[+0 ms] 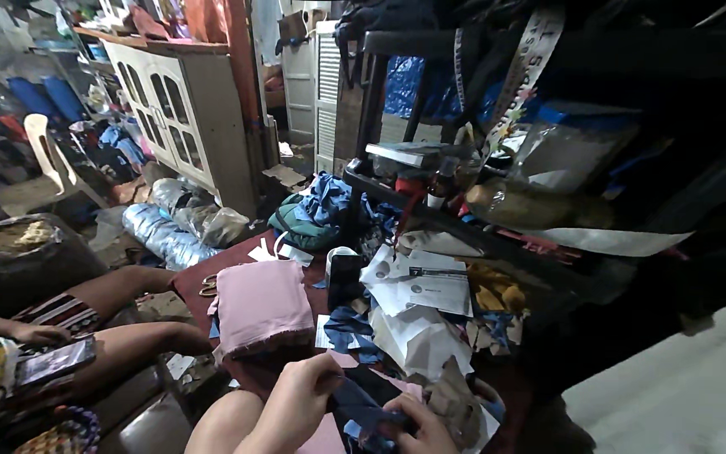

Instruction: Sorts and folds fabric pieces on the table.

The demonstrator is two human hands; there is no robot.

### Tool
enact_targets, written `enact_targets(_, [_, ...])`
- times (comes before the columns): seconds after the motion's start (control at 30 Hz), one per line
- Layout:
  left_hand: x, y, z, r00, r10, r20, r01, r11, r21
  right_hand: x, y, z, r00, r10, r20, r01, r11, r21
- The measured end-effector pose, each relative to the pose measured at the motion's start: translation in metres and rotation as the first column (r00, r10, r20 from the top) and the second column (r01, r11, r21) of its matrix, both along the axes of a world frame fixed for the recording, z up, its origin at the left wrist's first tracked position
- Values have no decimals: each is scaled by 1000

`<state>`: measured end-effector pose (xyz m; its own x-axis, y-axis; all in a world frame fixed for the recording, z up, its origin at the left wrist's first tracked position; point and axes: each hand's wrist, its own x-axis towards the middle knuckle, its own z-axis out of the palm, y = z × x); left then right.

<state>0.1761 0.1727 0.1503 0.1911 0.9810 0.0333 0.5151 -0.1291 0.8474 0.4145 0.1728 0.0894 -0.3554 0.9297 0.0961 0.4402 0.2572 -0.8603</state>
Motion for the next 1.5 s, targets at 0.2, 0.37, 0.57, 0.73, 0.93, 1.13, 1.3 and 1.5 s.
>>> enact_targets(0.2, [-2, -3, -4, 987, 77, 142, -86, 995, 54, 7, 0, 1, 975, -72, -212, 47, 992, -120])
enact_targets(0.37, [0, -5, 1, 982, 82, 172, -95, 993, 70, 7, -4, 0, 970, -131, -207, 108, 987, -116])
enact_targets(0.57, [-2, -14, 18, 940, 11, 341, -49, 993, 103, 13, -8, 17, 962, -22, -271, 28, 999, 17])
enact_targets(0.73, [0, -18, 28, 960, -15, 281, -13, 995, 96, -4, -5, 17, 986, 86, -143, -85, 996, 13])
enact_targets(0.93, [-8, -21, 25, 974, -51, 219, 67, 996, -63, 6, -19, 18, 992, 29, -122, -37, 998, -60])
enact_targets(1.13, [-5, -23, -6, 980, -167, 106, 182, 971, -155, 14, -13, 4, 991, -104, 90, 109, 993, -53])
enact_targets(1.3, [-2, -44, -3, 935, -321, 152, 330, 943, -37, -10, 12, 10, 945, 41, 324, -13, 996, -86])
enact_targets(1.5, [-35, -45, -2, 992, -49, 116, 58, 995, -81, -15, 21, 13, 928, 109, 355, -68, 990, -126])
